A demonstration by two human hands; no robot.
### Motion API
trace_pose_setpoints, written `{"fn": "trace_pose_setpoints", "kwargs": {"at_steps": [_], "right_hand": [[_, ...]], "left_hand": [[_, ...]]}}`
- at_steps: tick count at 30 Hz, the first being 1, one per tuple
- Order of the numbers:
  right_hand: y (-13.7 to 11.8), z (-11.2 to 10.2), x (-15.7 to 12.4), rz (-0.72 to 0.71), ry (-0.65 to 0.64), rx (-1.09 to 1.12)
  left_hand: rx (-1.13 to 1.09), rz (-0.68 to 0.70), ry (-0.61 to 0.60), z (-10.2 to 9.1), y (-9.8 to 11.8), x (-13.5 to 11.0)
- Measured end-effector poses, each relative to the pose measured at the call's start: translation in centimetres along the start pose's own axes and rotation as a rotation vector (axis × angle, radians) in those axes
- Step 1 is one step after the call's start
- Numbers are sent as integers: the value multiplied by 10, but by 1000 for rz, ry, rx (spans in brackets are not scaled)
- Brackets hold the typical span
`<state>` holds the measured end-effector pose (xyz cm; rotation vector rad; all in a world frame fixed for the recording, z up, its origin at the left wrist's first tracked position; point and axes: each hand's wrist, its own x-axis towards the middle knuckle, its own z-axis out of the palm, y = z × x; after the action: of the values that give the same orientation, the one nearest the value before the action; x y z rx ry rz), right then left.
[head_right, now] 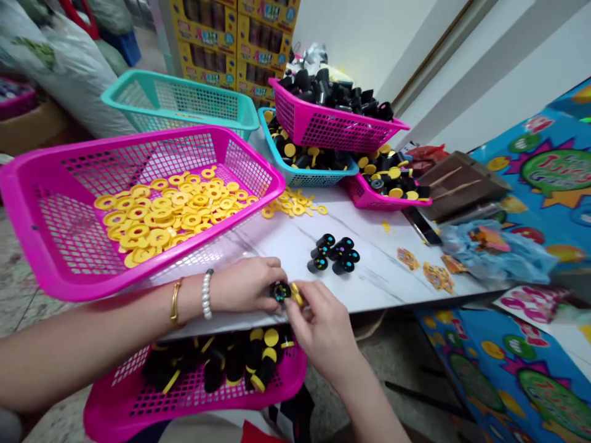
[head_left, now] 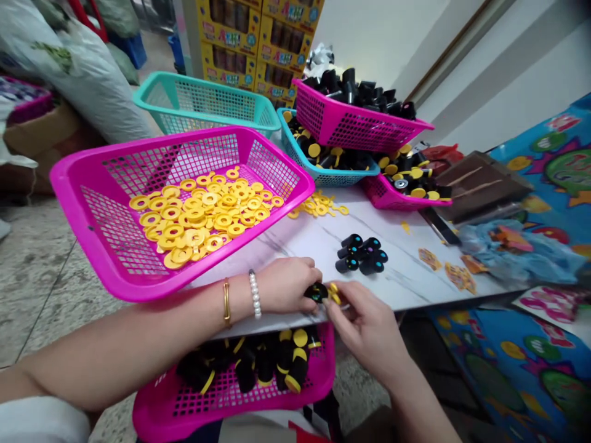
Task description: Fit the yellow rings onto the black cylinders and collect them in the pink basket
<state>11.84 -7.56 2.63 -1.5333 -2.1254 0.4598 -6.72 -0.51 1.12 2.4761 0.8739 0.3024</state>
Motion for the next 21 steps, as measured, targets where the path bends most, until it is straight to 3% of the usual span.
{"fn": "trace_pose_setpoints", "kwargs": {"at_steps": [4, 8, 13, 17, 21], "right_hand": [[14, 2, -30, 238, 11, 356], [16, 2, -23, 300, 125, 535], [10, 19, -7, 540, 41, 980], [12, 25, -1, 564, 168, 970], [12, 20, -4, 604, 84, 1062]], "left_hand": [[-52, 51, -61, 3, 2, 1], [-93, 47, -78, 4, -1, 4], [-124, 34, -79, 3, 0, 5], [-121, -22, -108, 2, 2, 5], [-121, -46, -113, 1, 2, 6]]}}
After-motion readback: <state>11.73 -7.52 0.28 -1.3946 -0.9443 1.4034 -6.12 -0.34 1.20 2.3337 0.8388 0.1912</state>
